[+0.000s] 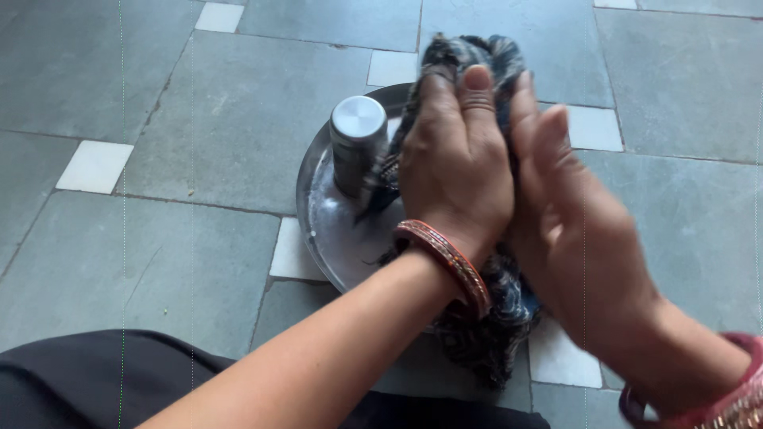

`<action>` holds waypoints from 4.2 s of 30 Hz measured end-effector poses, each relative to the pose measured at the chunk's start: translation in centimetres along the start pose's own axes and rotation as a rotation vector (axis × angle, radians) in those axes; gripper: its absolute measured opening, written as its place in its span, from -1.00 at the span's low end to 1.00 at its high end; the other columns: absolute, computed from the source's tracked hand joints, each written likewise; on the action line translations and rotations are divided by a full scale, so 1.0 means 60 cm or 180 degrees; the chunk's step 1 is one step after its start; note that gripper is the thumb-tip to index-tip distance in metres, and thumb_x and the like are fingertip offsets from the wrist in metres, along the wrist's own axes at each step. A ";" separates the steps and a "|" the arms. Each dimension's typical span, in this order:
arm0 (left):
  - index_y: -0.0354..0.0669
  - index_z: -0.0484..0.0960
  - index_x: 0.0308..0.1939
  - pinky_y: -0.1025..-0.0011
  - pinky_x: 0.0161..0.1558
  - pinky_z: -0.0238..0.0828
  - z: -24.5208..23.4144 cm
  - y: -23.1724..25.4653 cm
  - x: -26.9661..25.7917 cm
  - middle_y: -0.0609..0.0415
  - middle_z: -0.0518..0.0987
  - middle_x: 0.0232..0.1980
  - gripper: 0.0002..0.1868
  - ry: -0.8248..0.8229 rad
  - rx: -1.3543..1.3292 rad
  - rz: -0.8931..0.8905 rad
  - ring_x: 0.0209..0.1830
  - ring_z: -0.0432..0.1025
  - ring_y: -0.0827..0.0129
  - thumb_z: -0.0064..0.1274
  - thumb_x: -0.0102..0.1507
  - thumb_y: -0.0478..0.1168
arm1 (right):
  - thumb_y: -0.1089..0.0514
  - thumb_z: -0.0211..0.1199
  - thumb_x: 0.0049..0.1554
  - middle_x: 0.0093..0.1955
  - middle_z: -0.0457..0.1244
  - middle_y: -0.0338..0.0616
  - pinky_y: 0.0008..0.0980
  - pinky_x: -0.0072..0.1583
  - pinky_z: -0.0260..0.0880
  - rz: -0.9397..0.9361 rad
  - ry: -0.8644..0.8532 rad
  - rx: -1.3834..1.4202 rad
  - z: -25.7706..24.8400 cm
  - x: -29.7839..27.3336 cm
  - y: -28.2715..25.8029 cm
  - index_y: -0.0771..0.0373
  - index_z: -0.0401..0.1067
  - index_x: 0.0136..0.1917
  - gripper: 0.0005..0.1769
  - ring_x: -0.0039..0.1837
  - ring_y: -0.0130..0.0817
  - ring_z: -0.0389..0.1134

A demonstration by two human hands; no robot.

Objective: The person sits on a tiled floor and wipes several small metal cups and a metal tray with a patterned cloth. They handle the items one by one, rubbing the cloth over the surfaces to clean them.

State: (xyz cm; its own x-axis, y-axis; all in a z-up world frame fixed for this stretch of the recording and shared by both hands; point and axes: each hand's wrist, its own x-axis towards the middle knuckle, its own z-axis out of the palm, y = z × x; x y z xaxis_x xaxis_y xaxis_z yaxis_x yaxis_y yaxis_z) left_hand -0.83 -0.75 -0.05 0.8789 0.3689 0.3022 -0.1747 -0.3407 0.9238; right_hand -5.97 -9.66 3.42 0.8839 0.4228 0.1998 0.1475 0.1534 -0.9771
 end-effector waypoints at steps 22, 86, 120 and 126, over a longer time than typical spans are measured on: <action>-0.10 0.58 0.00 0.11 -0.06 0.53 -0.044 0.180 -0.028 -0.04 0.71 -0.06 -0.61 0.0053 -0.0053 0.0740 -0.06 0.62 0.02 -0.27 0.48 0.05 | -0.32 -0.29 0.39 0.63 -0.04 0.13 -0.20 0.59 0.10 -0.0166 0.0224 0.0922 0.018 -0.030 -0.177 0.41 -0.48 0.65 -0.06 0.64 -0.17 0.05; -0.15 0.63 0.14 0.49 -0.06 0.44 -0.179 0.149 -0.137 0.17 0.66 -0.03 -0.68 -0.0729 -0.2596 -0.1614 -0.10 0.50 0.54 -0.09 0.39 -0.13 | 0.24 0.06 0.24 0.66 -0.02 0.04 -0.03 0.59 0.00 -0.1569 0.0414 -0.4009 0.073 -0.129 -0.125 0.21 0.02 0.63 -0.29 0.67 0.08 -0.03; -0.13 0.73 -0.03 0.44 0.04 0.52 -0.196 0.168 -0.174 0.09 0.77 -0.09 -0.70 -0.1293 -0.0628 -0.0073 -0.06 0.67 0.41 0.17 0.24 -0.07 | 0.34 0.21 0.22 0.14 0.43 -0.19 -0.54 0.08 0.48 0.0054 0.1750 -0.0693 -0.041 -0.100 -0.104 0.28 0.51 0.29 -0.65 0.06 -0.55 0.43; -0.05 0.70 -0.04 0.40 -0.03 0.55 -0.199 0.160 -0.162 0.10 0.76 -0.09 -0.75 -0.0931 -0.0139 -0.0033 -0.07 0.68 0.34 0.14 0.26 -0.09 | 0.33 0.23 0.23 0.14 0.43 -0.14 -0.52 0.13 0.51 -0.0173 0.1354 -0.0874 -0.015 -0.103 -0.110 0.29 0.50 0.31 -0.63 0.08 -0.53 0.44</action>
State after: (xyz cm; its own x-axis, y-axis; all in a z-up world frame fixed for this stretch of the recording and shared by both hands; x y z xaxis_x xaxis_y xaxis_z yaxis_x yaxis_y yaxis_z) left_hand -16.34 2.72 8.67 0.9702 0.1051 0.2181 -0.1784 -0.2985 0.9376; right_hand -12.01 -14.12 8.55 0.9658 0.0110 0.2592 0.2590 -0.0996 -0.9607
